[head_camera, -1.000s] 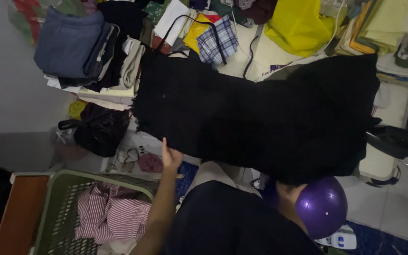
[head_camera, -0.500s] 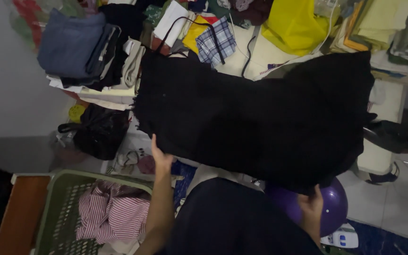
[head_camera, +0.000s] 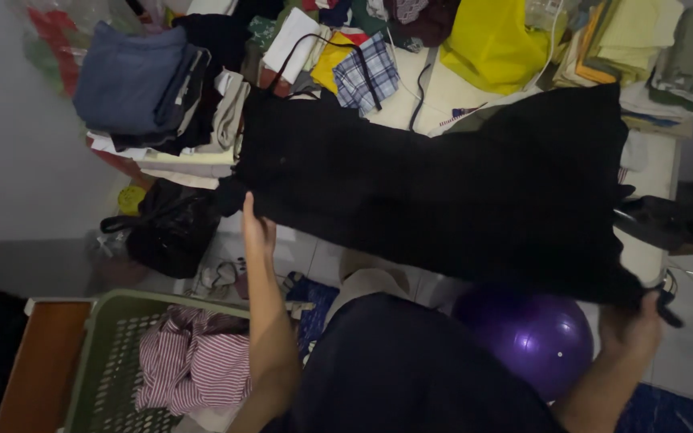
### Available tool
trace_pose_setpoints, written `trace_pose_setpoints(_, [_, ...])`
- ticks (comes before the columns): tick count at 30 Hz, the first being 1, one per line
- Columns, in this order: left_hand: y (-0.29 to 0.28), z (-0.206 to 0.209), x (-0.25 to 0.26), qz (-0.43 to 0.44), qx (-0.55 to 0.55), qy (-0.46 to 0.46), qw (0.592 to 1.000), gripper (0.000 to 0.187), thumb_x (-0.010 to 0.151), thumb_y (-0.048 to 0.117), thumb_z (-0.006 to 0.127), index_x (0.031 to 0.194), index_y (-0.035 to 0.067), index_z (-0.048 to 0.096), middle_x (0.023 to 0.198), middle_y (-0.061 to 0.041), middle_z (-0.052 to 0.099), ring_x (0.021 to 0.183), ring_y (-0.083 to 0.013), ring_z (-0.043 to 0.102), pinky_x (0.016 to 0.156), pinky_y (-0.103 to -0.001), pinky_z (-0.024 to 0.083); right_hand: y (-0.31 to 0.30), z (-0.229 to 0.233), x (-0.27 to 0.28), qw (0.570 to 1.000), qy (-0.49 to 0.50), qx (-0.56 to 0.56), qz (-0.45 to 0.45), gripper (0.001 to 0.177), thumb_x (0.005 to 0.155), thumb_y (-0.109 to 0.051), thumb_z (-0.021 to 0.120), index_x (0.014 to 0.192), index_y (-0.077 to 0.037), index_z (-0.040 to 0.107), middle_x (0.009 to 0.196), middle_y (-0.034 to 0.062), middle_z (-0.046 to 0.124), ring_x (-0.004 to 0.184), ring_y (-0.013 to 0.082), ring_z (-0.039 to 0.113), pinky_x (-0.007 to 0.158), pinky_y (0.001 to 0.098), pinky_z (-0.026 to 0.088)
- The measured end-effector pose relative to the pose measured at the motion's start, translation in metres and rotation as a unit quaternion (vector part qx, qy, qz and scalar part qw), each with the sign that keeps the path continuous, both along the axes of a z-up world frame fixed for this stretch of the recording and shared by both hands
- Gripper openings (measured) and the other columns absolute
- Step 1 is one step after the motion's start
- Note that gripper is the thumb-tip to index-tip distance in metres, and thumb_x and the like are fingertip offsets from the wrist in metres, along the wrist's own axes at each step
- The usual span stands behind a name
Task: Folding various items of laundry including pants and a bra on a flat surface.
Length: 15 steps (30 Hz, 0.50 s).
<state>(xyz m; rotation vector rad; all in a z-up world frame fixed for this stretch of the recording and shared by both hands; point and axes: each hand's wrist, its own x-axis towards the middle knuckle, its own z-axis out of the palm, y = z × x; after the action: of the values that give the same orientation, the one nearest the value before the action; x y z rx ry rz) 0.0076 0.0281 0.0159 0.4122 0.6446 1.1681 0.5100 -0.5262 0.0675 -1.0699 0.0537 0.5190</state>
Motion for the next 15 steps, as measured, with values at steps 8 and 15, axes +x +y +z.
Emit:
trace_pose_setpoints(8, [0.046,0.065,0.037,-0.023,0.050,0.095,0.994,0.049,0.101,0.039,0.064,0.123,-0.004,0.063,0.119,-0.015,0.068,0.108,-0.0298,0.067,0.091,-0.047,0.058,0.049,0.018,0.098,0.990,-0.110,0.086,0.013,0.052,0.122,-0.036,0.042,0.161,-0.001,0.046,0.154,0.0129,0.053,0.135,0.0277,0.053,0.129,0.0500,0.041])
trace_pose_setpoints(15, [0.117,0.032,0.074,-0.061,0.016,0.061,0.996,0.055,0.104,0.039,0.053,0.125,-0.012,0.053,0.124,-0.032,0.066,0.120,-0.0454,0.065,0.104,-0.053,0.056,0.135,0.020,0.202,0.988,-0.133,0.054,0.058,0.055,0.120,-0.044,0.046,0.158,-0.005,0.047,0.154,0.0143,0.056,0.119,0.0376,0.061,0.122,0.0602,0.050])
